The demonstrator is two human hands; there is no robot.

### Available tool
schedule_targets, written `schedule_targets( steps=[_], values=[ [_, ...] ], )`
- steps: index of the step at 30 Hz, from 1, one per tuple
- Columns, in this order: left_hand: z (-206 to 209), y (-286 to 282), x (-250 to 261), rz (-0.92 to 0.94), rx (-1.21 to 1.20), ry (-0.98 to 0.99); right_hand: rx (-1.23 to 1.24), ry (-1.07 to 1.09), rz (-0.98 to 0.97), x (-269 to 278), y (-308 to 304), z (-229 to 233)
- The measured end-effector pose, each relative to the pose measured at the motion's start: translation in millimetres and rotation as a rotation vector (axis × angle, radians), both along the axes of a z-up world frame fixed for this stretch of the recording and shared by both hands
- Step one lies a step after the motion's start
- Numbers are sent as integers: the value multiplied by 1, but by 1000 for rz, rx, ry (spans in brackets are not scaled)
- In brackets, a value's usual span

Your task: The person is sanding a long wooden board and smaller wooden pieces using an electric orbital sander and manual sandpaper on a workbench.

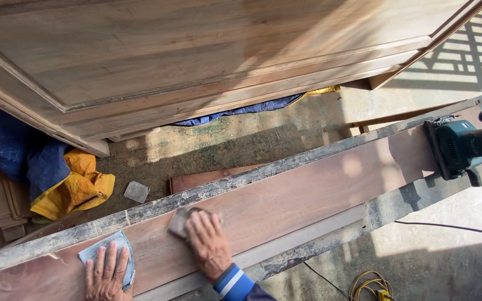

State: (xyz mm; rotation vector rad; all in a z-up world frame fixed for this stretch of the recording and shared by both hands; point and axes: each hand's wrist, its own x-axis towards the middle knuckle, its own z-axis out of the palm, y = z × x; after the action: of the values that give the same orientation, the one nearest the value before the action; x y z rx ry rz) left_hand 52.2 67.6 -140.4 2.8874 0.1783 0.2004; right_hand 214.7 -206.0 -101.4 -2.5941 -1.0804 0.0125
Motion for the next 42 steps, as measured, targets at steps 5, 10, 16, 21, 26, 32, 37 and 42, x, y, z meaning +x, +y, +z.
schedule_targets(
  steps=[5,10,16,21,26,32,37,42],
  values=[
    [-2,0,-1,3,4,-1,55,-102,-211,86,-97,2],
    [-2,-1,0,24,-8,-12,-157,-335,-736,146,-208,-20],
    [-30,11,-10,-63,-76,0,53,-212,-323,37,-58,-22],
    [-39,16,-15,-61,-41,51,59,-111,-599,131,-180,-10],
    [-27,13,-11,-35,-69,49,-28,-107,-801,135,-162,-5],
    [-56,25,-23,-40,37,64,137,-210,-323,58,-68,-11],
    [-36,19,-15,-89,-67,10,14,-105,-626,160,-200,2],
    [-46,20,-15,-57,-55,7,-4,-226,-587,113,-136,-25]
  ],
)
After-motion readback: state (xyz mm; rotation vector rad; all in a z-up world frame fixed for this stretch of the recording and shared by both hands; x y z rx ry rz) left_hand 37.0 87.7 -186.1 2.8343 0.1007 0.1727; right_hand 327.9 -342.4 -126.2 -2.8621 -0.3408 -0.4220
